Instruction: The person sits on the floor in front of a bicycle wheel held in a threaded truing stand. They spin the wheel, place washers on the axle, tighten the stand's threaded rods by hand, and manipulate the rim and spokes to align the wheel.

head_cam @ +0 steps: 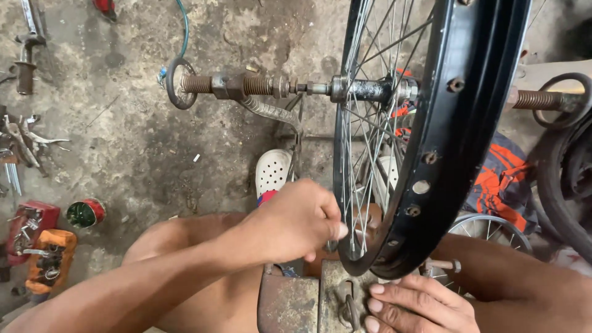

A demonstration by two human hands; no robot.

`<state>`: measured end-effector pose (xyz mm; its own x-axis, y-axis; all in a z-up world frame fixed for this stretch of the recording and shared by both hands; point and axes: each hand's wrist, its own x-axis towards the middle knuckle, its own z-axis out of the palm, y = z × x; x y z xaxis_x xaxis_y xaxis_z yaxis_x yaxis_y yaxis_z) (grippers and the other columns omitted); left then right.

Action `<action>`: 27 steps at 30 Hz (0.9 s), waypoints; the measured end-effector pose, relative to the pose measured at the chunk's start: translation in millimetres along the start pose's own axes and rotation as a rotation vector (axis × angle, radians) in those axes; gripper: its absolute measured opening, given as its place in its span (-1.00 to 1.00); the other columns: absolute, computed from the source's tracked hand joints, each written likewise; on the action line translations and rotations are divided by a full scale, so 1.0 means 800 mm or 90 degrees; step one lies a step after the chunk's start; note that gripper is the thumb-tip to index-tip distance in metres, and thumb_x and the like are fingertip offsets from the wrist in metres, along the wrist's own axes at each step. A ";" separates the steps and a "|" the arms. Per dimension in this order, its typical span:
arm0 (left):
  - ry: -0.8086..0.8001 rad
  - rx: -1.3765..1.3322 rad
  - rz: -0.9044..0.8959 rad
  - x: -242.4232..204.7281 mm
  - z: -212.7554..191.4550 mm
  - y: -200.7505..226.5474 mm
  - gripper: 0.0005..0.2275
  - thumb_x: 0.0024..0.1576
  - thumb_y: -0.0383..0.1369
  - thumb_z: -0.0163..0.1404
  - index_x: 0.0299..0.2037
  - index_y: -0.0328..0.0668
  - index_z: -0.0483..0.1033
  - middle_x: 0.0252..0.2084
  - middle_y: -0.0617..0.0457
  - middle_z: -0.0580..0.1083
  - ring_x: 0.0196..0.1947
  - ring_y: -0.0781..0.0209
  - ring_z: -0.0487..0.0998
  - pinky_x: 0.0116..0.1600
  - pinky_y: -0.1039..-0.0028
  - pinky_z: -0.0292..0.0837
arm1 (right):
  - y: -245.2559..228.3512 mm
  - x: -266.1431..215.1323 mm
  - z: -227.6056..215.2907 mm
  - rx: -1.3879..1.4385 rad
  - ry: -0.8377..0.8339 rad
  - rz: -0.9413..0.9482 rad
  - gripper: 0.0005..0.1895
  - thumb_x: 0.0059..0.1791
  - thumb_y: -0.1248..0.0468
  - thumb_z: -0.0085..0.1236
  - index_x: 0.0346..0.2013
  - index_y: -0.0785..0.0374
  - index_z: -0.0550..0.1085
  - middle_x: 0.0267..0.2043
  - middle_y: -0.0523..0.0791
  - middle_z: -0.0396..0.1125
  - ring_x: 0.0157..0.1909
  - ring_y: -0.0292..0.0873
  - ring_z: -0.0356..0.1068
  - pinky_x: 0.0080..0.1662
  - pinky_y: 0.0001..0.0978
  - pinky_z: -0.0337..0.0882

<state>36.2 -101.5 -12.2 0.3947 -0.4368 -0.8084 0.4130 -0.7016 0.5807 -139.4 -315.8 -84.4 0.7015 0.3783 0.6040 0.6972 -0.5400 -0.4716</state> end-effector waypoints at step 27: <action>0.348 -0.090 0.219 -0.014 -0.083 -0.009 -0.78 0.16 -0.46 0.06 0.00 -0.30 0.53 -0.43 0.09 0.54 -0.57 0.45 0.52 -0.52 0.62 0.39 | 0.028 -0.027 -0.072 0.052 -0.219 0.019 -0.82 -0.06 0.30 0.20 -0.17 0.17 0.58 -0.02 -0.21 0.52 0.07 -0.32 0.53 0.10 -0.45 0.46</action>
<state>82.8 -54.0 -0.9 0.8675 -0.2479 -0.4314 0.2788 -0.4759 0.8341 -147.2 -379.6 -70.8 0.7211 0.6014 0.3440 0.6752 -0.4984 -0.5438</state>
